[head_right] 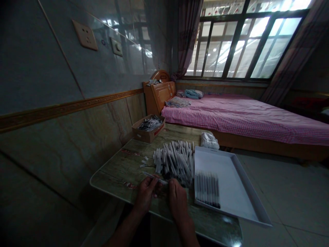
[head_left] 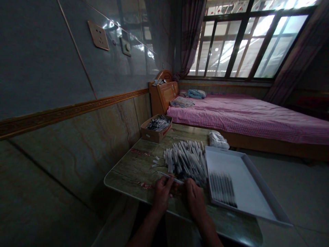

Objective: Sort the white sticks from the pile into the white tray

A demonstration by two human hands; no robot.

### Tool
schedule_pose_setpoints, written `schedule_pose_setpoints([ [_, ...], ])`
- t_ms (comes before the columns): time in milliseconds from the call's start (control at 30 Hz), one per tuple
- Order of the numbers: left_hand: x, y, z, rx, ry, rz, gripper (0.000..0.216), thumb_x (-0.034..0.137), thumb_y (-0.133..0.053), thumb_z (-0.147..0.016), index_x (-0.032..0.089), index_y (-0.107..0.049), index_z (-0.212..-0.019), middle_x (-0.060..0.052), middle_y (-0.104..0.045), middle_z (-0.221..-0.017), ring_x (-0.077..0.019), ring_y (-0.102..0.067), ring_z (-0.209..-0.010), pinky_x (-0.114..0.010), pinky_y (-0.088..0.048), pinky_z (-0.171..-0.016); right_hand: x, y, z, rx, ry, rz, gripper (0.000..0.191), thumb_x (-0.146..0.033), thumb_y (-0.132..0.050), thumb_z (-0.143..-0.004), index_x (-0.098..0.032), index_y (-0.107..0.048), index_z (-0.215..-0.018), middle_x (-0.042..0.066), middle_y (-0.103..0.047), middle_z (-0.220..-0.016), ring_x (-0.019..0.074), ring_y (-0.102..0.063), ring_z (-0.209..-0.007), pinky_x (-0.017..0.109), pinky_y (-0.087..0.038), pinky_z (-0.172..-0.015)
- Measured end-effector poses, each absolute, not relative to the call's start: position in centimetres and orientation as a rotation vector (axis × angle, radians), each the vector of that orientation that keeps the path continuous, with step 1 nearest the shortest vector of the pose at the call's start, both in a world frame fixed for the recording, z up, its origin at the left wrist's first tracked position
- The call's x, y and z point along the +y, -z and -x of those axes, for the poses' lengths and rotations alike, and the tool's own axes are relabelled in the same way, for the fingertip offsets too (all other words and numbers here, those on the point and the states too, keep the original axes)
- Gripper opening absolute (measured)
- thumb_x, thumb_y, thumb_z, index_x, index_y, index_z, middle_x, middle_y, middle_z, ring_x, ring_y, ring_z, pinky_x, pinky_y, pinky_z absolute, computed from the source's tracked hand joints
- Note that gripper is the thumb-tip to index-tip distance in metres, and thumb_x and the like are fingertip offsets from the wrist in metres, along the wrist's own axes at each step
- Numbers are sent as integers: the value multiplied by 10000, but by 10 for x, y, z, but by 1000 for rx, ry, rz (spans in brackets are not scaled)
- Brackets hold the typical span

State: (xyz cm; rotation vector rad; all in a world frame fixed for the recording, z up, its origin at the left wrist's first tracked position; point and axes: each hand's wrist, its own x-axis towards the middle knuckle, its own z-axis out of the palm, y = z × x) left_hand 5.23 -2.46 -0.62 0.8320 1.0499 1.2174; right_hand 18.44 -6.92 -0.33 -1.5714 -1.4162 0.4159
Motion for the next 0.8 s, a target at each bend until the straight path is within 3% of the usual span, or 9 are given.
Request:
schedule_pose_setpoints([
  [100, -24, 8, -53, 1052, -1229, -838, 544, 589, -789, -584, 144, -659, -867, 3, -704, -597, -131, -612, -471, -166, -356, -358, -70, 0, -183, -1396, -457, 1520, 352, -481, -346, -966, -233, -549, -820, -26, -576, -663, 149, -553, -602, 236, -388, -573],
  [333, -26, 6, -53, 1064, -1193, -847, 519, 574, -796, -581, 143, -662, -839, -5, -706, -571, -126, -606, -449, -165, -351, -374, -67, 7, -184, -1380, -427, 1579, 475, -556, -298, -956, -258, -477, -631, -31, -501, -537, 146, -485, -492, 260, -322, -502],
  [533, -25, 5, -53, 1045, -1236, -837, 527, 591, -783, -591, 146, -659, -843, -2, -703, -587, -130, -600, -457, -176, -366, -365, -70, 0, -184, -1384, -543, 1517, 396, -535, -348, -964, -238, -542, -788, -28, -585, -664, 146, -554, -609, 232, -390, -568],
  [700, -26, 2, -52, 1041, -1194, -872, 500, 574, -788, -591, 149, -665, -825, -2, -706, -577, -135, -609, -458, -178, -367, -376, -67, 4, -184, -1389, -421, 1580, 508, -603, -300, -945, -259, -480, -617, -32, -506, -533, 146, -490, -495, 257, -334, -498],
  [800, -26, 3, -52, 1052, -1210, -877, 487, 571, -785, -599, 153, -666, -817, -3, -709, -587, -139, -619, -472, -179, -370, -378, -68, 2, -183, -1395, -435, 1558, 504, -581, -286, -961, -251, -499, -643, -33, -523, -545, 141, -503, -498, 247, -346, -496],
])
